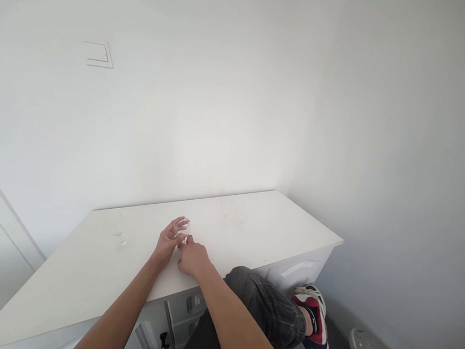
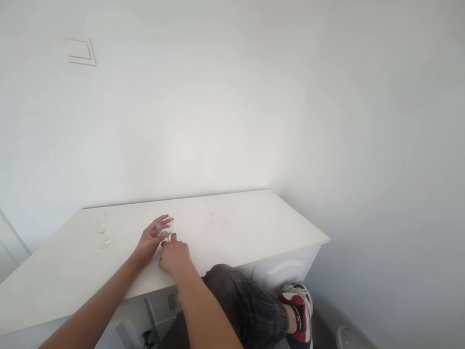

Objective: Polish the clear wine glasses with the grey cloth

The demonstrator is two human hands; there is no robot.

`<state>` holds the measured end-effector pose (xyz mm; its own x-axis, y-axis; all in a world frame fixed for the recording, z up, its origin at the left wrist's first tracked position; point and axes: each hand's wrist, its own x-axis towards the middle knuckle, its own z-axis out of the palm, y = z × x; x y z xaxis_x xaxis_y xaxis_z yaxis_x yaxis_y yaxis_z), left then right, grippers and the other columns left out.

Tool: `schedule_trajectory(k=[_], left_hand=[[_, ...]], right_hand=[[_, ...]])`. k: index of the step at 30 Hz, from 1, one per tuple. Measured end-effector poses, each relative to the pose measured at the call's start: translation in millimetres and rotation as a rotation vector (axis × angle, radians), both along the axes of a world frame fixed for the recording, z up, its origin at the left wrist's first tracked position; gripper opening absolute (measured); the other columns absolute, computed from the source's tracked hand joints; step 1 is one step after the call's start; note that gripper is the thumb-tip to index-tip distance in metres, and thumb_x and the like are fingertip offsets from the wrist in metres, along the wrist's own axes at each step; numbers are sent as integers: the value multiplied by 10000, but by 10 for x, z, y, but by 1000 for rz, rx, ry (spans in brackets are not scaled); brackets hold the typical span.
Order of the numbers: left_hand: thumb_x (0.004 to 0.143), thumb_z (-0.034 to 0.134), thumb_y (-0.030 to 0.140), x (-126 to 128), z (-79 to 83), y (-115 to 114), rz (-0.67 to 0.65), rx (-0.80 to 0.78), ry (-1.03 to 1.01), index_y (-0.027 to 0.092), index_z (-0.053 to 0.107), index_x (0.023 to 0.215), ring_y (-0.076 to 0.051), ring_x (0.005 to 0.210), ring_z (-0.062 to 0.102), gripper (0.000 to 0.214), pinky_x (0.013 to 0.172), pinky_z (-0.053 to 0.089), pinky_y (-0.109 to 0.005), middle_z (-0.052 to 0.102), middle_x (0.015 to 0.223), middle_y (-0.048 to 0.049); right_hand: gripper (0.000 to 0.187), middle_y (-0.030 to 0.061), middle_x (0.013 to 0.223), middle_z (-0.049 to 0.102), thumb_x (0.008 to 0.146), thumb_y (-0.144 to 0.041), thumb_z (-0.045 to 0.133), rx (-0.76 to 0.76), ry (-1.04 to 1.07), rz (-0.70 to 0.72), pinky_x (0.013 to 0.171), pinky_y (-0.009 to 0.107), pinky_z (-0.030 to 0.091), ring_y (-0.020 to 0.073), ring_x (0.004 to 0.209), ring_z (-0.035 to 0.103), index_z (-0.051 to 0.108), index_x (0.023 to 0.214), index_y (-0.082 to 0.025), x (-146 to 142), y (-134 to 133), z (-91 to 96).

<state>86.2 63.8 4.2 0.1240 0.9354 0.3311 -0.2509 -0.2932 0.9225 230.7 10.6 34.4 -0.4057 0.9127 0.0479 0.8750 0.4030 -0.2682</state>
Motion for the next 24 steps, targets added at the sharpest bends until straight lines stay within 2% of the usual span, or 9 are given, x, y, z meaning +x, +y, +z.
schedule_trajectory(k=[12, 19, 24], left_hand=[[728, 894, 374, 3, -20, 13, 9, -6, 2, 295, 654, 1362, -319, 1283, 566, 682, 997, 498, -424, 638, 1429, -138], [772, 864, 375, 17, 19, -28, -8, -1, 16, 327, 600, 1414, -303, 1273, 551, 696, 971, 515, -415, 555, 1522, -129], [789, 847, 470, 46, 87, -74, -68, 21, -21, 360, 525, 1488, -328, 1376, 498, 777, 1048, 490, -435, 452, 1618, -116]], right_hand=[[389, 139, 1294, 580, 816, -278, 609, -30, 31, -24, 837, 438, 569, 270, 957, 726, 657, 1198, -220, 4, 24, -28], [410, 130, 1282, 583, 802, -263, 618, -55, 51, -49, 843, 440, 575, 282, 973, 728, 663, 1208, -224, 6, 5, 15], [454, 156, 1361, 551, 810, -261, 634, -81, 41, -140, 868, 443, 574, 287, 980, 732, 645, 1262, -212, 12, 7, 15]])
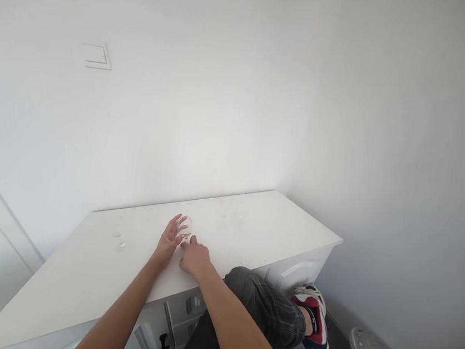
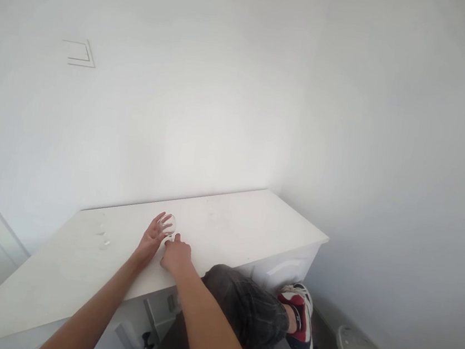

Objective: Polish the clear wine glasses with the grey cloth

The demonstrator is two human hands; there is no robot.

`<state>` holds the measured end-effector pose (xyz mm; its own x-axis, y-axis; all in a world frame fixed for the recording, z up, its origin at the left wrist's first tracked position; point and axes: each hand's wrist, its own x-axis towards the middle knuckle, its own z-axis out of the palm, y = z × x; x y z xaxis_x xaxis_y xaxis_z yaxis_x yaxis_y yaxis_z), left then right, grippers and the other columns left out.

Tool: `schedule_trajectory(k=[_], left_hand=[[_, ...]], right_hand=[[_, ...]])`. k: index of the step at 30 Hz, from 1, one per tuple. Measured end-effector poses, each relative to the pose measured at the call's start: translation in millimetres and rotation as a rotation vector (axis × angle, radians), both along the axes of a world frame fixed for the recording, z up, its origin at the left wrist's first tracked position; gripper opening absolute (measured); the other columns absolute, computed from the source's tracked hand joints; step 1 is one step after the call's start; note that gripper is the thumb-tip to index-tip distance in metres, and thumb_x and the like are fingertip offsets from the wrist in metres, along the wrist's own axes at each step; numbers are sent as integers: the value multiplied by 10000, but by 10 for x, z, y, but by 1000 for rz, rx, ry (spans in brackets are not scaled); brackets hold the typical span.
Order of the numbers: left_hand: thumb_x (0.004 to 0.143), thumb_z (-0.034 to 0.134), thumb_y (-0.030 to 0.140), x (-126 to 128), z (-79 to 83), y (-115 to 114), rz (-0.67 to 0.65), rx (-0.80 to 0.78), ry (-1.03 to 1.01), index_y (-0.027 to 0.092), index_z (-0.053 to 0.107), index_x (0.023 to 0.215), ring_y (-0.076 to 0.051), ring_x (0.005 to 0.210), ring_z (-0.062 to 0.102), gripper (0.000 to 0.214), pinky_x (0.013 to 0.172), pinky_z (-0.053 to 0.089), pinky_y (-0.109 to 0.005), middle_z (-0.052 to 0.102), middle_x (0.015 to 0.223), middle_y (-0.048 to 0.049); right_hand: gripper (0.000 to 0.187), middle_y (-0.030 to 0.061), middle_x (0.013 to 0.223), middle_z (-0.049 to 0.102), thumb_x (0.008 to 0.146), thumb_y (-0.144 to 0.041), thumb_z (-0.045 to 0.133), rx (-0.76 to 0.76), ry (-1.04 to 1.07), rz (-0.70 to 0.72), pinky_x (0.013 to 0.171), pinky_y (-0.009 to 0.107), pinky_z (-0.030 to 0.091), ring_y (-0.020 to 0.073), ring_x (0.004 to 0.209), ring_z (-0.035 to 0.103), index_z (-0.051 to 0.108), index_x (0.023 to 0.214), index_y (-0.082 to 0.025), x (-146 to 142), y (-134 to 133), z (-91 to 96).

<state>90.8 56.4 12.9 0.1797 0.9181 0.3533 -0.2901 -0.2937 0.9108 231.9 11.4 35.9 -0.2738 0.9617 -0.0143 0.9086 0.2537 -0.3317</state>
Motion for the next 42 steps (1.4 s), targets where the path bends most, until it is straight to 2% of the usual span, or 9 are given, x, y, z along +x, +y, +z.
schedule_trajectory(k=[7, 11, 14, 17, 20, 22, 27, 32, 42], left_hand=[[915, 681, 563, -32, -18, 14, 34, 2, -2, 423, 459, 1514, -320, 1466, 412, 655, 1077, 463, -437, 298, 1710, -53], [945, 641, 554, -46, -49, 24, 24, -7, 3, 407, 507, 1469, -316, 1456, 427, 561, 1071, 463, -434, 319, 1699, -51], [940, 647, 554, -46, -62, 37, 30, -13, -2, 389, 543, 1430, -325, 1450, 435, 527, 1055, 474, -429, 340, 1686, -56], [933, 659, 548, -43, -70, 47, 31, -19, -2, 371, 580, 1388, -326, 1428, 458, 495, 1041, 483, -425, 365, 1670, -62], [920, 680, 545, -41, -75, 50, 31, -29, 1, 363, 612, 1356, -316, 1390, 491, 478, 1021, 494, -411, 399, 1645, -66], [916, 688, 541, -42, -78, 50, 30, -34, -2, 360, 622, 1341, -305, 1363, 510, 466, 1010, 498, -402, 413, 1632, -67], [929, 679, 522, -55, -93, 70, 19, -46, -16, 349, 632, 1320, -282, 1305, 541, 431, 990, 502, -391, 427, 1625, -66], [943, 665, 506, -65, -123, 100, 0, -51, -19, 343, 646, 1301, -265, 1275, 550, 394, 957, 502, -369, 424, 1631, -58], [939, 659, 529, -66, -90, 58, 25, -67, 14, 341, 687, 1275, -256, 1230, 564, 386, 917, 505, -359, 436, 1627, -50]], right_hand=[[595, 280, 1576, 381, 810, -217, 704, -122, 1, -369, 888, 334, 576, 244, 1008, 747, 575, 1380, -103, 26, 43, 35], [737, 384, 1645, 203, 850, -199, 667, -185, 63, -486, 880, 352, 580, 297, 1076, 748, 416, 1526, -46, 76, 94, 45], [760, 389, 1661, 139, 847, -189, 663, -210, 98, -529, 837, 353, 585, 312, 1065, 754, 393, 1543, -51, 107, 119, 39], [685, 354, 1635, 238, 830, -168, 667, -175, 116, -580, 793, 333, 588, 271, 976, 768, 469, 1478, -65, 121, 118, 27], [537, 288, 1516, 422, 830, -157, 664, -112, 132, -556, 814, 318, 588, 246, 965, 762, 565, 1353, -93, 116, 107, 11], [496, 253, 1505, 442, 833, -150, 659, -68, 119, -488, 825, 327, 590, 244, 966, 762, 581, 1323, -129, 105, 106, -2], [555, 284, 1567, 391, 837, -154, 668, -114, 94, -475, 824, 342, 591, 269, 979, 768, 548, 1378, -126, 86, 123, -22], [656, 378, 1646, 210, 844, -185, 694, -184, 116, -549, 851, 361, 583, 305, 1035, 766, 488, 1460, -92, 109, 156, -18], [676, 355, 1683, 127, 856, -171, 659, -245, 173, -585, 833, 366, 592, 309, 1095, 748, 458, 1500, -116, 178, 203, 4]])
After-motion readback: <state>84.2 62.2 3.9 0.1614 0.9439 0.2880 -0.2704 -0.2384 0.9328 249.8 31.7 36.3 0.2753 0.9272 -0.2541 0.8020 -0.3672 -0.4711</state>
